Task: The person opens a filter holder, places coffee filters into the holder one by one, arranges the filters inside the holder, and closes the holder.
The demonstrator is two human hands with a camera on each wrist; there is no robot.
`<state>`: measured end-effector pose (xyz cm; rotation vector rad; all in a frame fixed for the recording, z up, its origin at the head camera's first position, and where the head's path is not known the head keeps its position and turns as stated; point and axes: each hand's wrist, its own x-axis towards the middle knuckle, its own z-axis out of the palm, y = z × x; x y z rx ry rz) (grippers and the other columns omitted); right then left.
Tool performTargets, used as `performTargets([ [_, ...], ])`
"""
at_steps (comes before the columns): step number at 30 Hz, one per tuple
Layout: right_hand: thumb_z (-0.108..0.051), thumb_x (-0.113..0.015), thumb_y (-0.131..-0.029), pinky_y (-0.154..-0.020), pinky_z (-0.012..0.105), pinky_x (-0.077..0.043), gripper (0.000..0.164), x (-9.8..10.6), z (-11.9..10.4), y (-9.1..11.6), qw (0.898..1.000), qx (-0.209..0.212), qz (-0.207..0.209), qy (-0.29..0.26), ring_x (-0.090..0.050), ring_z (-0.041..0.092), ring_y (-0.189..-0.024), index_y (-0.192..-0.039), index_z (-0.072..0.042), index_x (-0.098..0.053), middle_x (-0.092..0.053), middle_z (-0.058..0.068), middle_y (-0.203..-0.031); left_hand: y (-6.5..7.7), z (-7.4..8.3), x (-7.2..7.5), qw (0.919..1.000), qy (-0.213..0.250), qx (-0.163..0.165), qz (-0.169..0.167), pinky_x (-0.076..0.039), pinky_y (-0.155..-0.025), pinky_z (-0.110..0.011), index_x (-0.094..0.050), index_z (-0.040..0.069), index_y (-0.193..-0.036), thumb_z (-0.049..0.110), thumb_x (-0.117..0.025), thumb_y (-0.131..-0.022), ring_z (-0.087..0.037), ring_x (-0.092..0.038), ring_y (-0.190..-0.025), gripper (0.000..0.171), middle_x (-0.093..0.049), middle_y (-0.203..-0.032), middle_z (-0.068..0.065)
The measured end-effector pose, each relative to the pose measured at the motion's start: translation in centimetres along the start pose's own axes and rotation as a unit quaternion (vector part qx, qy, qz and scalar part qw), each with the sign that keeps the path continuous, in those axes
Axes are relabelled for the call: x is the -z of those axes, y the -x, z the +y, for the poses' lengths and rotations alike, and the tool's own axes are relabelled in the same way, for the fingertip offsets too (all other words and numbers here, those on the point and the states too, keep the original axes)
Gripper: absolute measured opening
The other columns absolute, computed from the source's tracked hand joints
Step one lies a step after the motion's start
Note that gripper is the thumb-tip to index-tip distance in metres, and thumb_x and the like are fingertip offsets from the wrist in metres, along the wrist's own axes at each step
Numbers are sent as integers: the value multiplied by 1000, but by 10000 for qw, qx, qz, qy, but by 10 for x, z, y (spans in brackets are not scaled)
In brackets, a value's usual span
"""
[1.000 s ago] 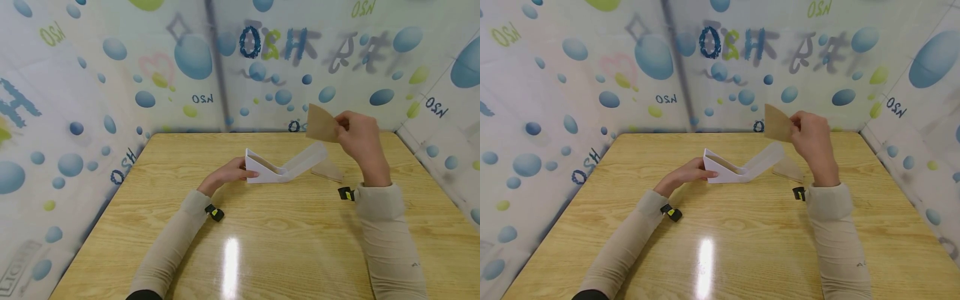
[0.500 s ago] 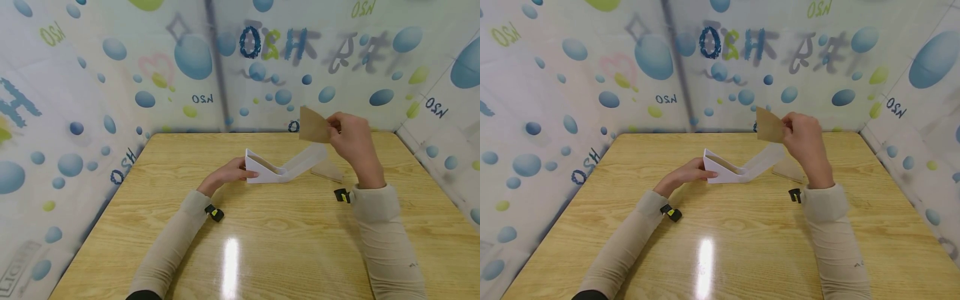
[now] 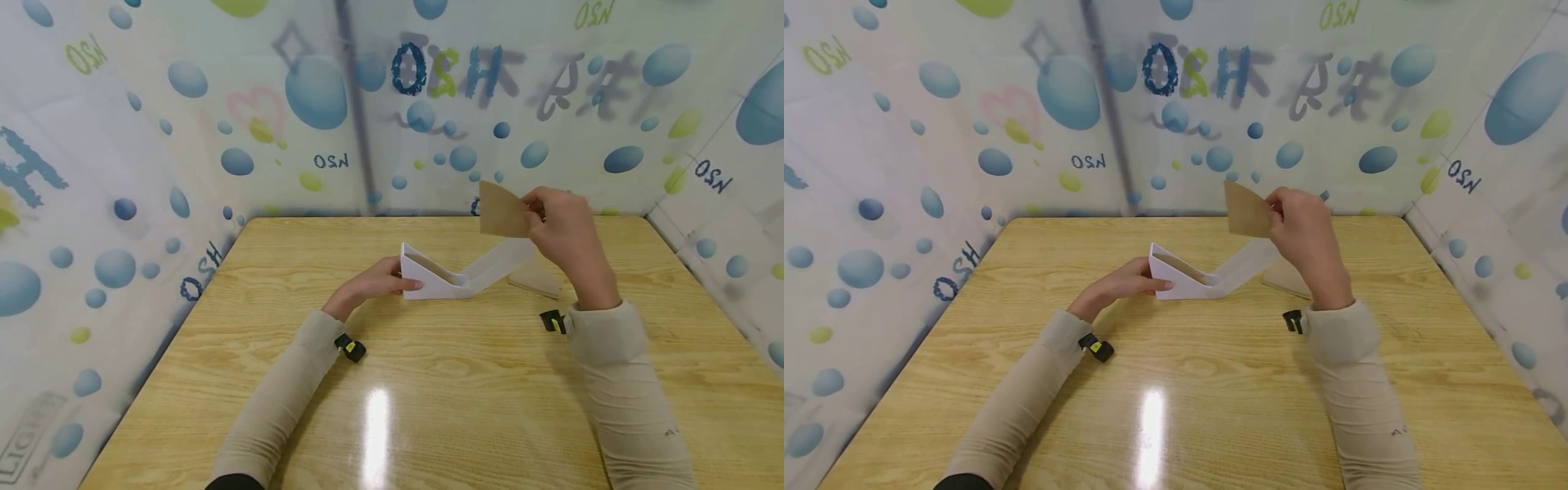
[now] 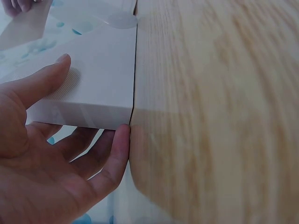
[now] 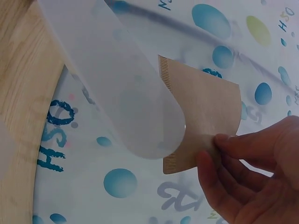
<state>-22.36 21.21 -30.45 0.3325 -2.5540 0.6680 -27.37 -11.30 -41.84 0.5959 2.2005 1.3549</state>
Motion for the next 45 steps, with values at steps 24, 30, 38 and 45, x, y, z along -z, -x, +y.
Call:
performTargets([
  [24,1,-59,-99,-73,51,-55,18,-14,-11,0,9993,291,-218,-67,-67,37,-81,-110,7,-71,-73,25,-97,0,-1,1,10000,-14,-9,-4,-53,-84,-31,-56,10,-141,21,-68,-100,-22,-65,-112,44,-67,-134,-14],
  [30,1,-60,-99,-74,51,-55,16,-17,-11,0,9990,332,-280,-86,-68,36,-82,-109,6,-71,-73,24,-97,-1,0,1,10000,-22,-4,-8,-53,-83,-31,-57,10,-141,21,-68,-100,-21,-65,-111,43,-67,-134,-14],
  [38,1,-59,-99,-70,48,-54,18,-22,-12,2,9985,439,-313,-68,-67,35,-78,-111,6,-72,-74,24,-96,-3,-2,0,10000,-46,-20,-5,-52,-82,-30,-57,9,-140,20,-68,-100,-20,-65,-107,43,-68,-132,-15],
  [45,1,-59,-99,-71,48,-55,18,-27,-14,2,9983,471,-332,-78,-67,35,-79,-111,6,-72,-74,24,-98,-1,-2,1,10000,-14,-4,-9,-52,-82,-30,-56,8,-141,20,-68,-100,-21,-64,-110,44,-67,-134,-16],
])
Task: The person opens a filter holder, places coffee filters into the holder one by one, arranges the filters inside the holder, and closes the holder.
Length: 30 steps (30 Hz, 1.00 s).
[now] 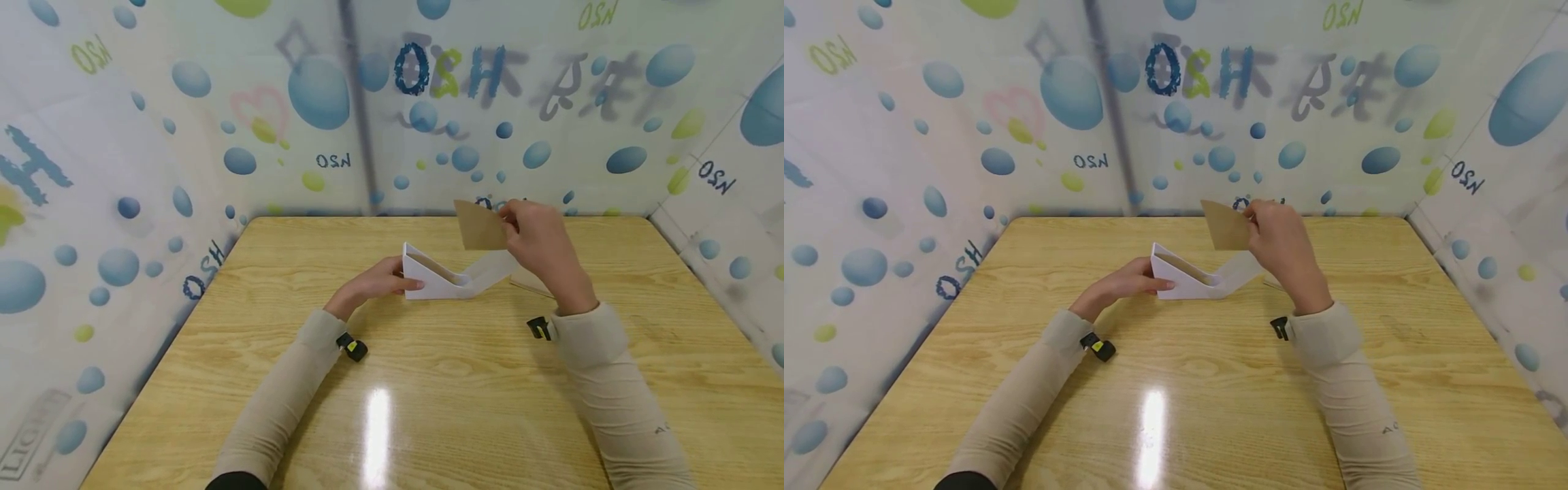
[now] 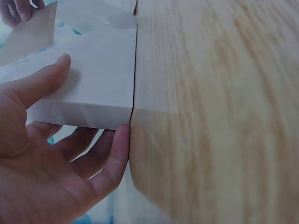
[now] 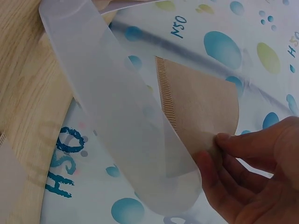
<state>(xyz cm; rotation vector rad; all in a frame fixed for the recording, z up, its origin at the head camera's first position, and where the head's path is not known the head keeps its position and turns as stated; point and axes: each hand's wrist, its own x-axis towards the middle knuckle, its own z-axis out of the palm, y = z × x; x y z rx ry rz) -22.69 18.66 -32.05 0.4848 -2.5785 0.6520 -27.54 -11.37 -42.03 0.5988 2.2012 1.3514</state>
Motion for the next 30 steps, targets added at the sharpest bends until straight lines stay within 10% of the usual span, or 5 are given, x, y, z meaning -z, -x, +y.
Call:
performTargets([
  [30,-4,-62,-100,-76,48,-55,13,-20,-6,-1,9987,23,-505,97,-68,32,-82,-103,0,-74,-75,19,-99,0,0,0,10000,35,24,36,-49,-80,-30,-59,9,-136,21,-68,-101,-18,-63,-107,39,-69,-130,-14],
])
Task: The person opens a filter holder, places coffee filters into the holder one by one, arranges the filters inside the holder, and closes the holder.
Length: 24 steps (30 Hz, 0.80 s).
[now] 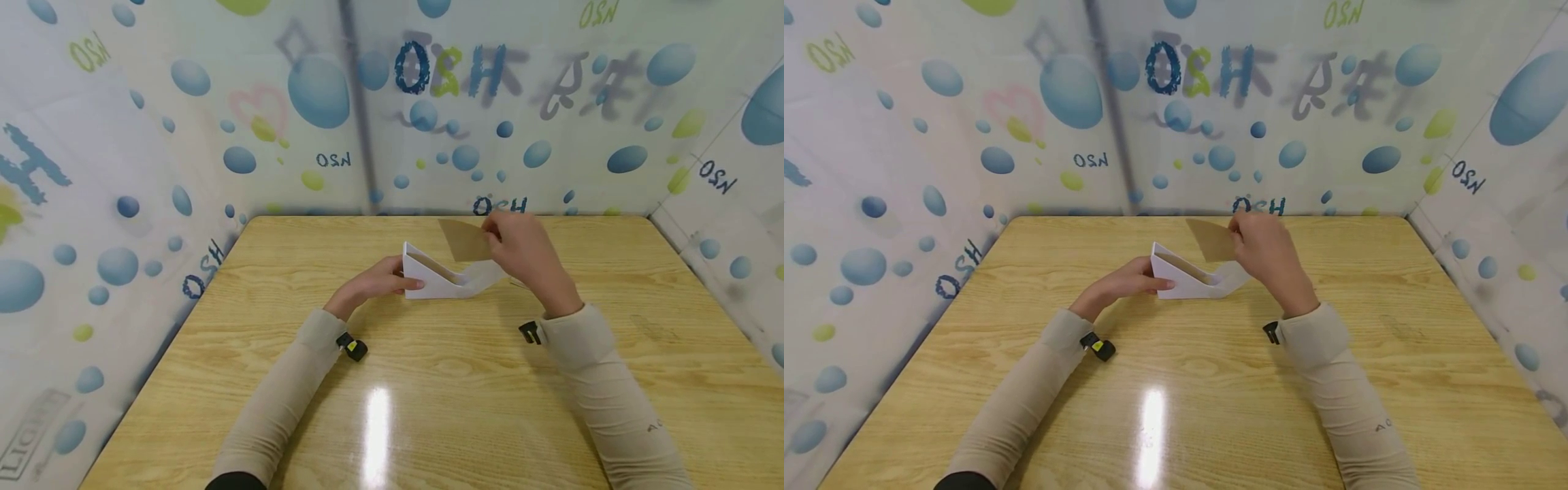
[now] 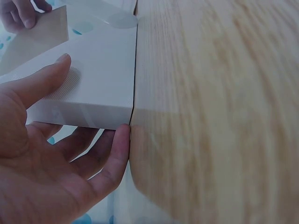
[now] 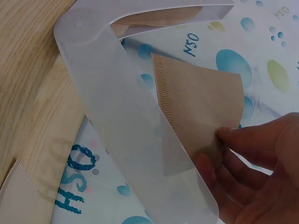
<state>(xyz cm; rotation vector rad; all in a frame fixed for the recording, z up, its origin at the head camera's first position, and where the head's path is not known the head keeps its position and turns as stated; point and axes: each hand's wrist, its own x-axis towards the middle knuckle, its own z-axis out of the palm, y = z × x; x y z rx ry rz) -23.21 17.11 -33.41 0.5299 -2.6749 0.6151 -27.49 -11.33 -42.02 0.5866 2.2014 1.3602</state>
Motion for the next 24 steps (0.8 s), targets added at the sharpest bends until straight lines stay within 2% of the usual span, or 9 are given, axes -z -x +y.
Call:
performTargets([
  [13,-6,-61,-100,-79,48,-56,15,-7,-7,-3,9995,-43,-320,54,-69,32,-87,-107,0,-74,-76,18,-102,0,-1,1,10000,-23,-38,-8,-52,-84,-31,-58,9,-138,20,-68,-100,-21,-65,-112,41,-68,-132,-14],
  [24,-4,-63,-99,-75,46,-57,13,-14,-9,-2,9995,107,-280,33,-69,30,-82,-104,-1,-74,-76,17,-99,0,0,1,10000,12,19,-32,-53,-84,-31,-58,9,-139,21,-68,-101,-21,-65,-113,41,-68,-133,-14],
])
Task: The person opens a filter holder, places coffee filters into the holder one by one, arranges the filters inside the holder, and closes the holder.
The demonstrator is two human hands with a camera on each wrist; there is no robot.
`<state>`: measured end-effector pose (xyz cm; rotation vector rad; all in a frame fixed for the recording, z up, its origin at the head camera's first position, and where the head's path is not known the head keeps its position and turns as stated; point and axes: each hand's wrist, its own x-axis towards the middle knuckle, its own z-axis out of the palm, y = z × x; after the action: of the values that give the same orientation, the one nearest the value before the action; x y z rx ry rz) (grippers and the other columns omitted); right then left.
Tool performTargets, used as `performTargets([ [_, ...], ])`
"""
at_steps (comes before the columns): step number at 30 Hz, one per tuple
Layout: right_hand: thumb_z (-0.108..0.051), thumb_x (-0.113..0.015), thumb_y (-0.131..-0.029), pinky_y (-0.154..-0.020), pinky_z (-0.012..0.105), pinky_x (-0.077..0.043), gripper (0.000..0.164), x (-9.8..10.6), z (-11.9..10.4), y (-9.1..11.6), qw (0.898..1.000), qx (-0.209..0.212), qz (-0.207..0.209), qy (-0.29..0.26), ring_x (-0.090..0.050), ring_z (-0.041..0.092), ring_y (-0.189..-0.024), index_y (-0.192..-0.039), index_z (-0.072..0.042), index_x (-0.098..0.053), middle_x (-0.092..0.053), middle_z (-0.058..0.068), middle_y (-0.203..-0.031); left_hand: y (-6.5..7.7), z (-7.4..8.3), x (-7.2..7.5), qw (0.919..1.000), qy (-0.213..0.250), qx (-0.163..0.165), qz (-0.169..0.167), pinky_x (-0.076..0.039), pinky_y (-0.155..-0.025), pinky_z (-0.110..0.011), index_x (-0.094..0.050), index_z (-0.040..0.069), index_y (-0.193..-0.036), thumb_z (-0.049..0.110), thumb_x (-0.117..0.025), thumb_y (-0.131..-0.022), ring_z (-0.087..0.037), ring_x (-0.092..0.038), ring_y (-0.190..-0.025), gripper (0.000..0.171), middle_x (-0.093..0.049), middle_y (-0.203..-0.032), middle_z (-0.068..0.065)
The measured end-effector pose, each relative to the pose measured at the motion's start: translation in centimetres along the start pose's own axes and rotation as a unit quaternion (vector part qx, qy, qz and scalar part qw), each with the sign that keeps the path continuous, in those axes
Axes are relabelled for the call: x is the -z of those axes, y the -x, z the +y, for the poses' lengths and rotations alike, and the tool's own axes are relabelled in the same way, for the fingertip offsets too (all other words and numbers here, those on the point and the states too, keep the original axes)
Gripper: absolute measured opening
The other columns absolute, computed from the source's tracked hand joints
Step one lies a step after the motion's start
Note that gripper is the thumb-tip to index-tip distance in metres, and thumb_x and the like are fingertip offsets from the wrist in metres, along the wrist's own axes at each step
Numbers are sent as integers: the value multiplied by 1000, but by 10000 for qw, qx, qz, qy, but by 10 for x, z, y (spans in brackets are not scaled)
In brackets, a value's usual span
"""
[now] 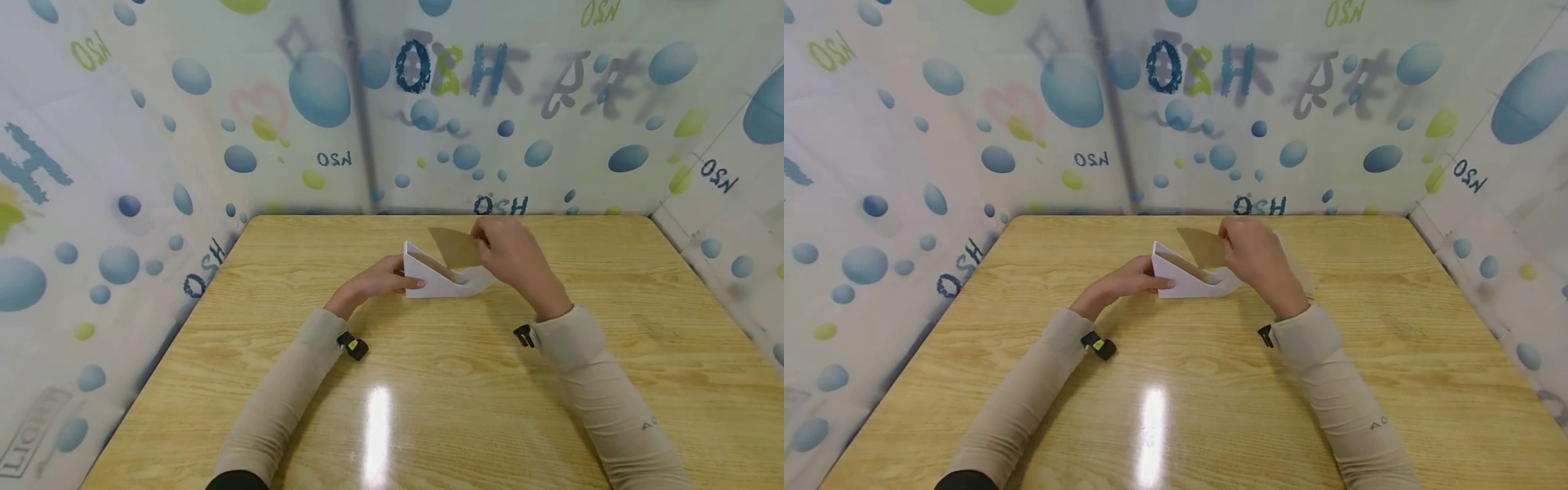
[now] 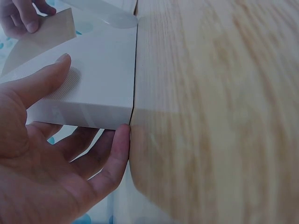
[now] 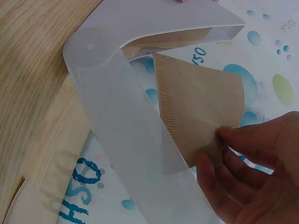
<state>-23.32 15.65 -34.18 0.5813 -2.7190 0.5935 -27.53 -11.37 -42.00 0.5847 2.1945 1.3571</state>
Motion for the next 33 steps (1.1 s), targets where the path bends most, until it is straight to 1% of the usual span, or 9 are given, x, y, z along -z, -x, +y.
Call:
performTargets([
  [6,-5,-62,-100,-75,46,-57,14,-4,0,-1,9999,84,-77,61,-70,30,-83,-105,-1,-74,-76,17,-99,0,1,0,10000,-25,-35,-18,-53,-84,-30,-57,9,-140,21,-68,-101,-21,-65,-113,43,-68,-133,-15],
  [12,-5,-62,-99,-74,45,-57,14,-7,-1,-2,9998,148,-145,13,-70,30,-82,-107,0,-74,-76,18,-99,-1,0,1,9999,-82,-76,-31,-53,-84,-31,-58,10,-139,22,-68,-100,-21,-65,-113,42,-68,-133,-14],
  [19,-6,-63,-99,-75,44,-57,13,-13,-4,-3,9993,198,-299,99,-69,29,-82,-105,-2,-74,-76,16,-98,0,-1,1,9999,-59,-126,-35,-53,-84,-31,-58,11,-139,21,-69,-100,-20,-65,-112,42,-68,-132,-13],
  [24,-5,-63,-98,-78,45,-57,12,-17,-7,-3,9992,262,-288,108,-70,29,-85,-103,-2,-74,-76,15,-98,-1,-1,1,9999,-15,-117,-26,-54,-85,-32,-58,11,-139,21,-69,-100,-20,-66,-111,42,-69,-132,-13],
  [30,-5,-63,-98,-77,45,-57,12,-19,-8,-2,9990,373,-211,97,-70,29,-84,-102,-2,-74,-76,15,-97,-1,-1,0,9999,-44,-99,-4,-55,-87,-32,-57,12,-139,22,-68,-100,-22,-66,-114,42,-68,-132,-12],
  [33,-5,-63,-99,-77,45,-58,12,-20,-8,-2,9990,352,-279,86,-70,29,-84,-103,-2,-73,-76,15,-97,-1,-1,0,10000,-35,-79,9,-55,-87,-32,-57,11,-139,22,-69,-100,-21,-66,-114,42,-68,-132,-12],
])
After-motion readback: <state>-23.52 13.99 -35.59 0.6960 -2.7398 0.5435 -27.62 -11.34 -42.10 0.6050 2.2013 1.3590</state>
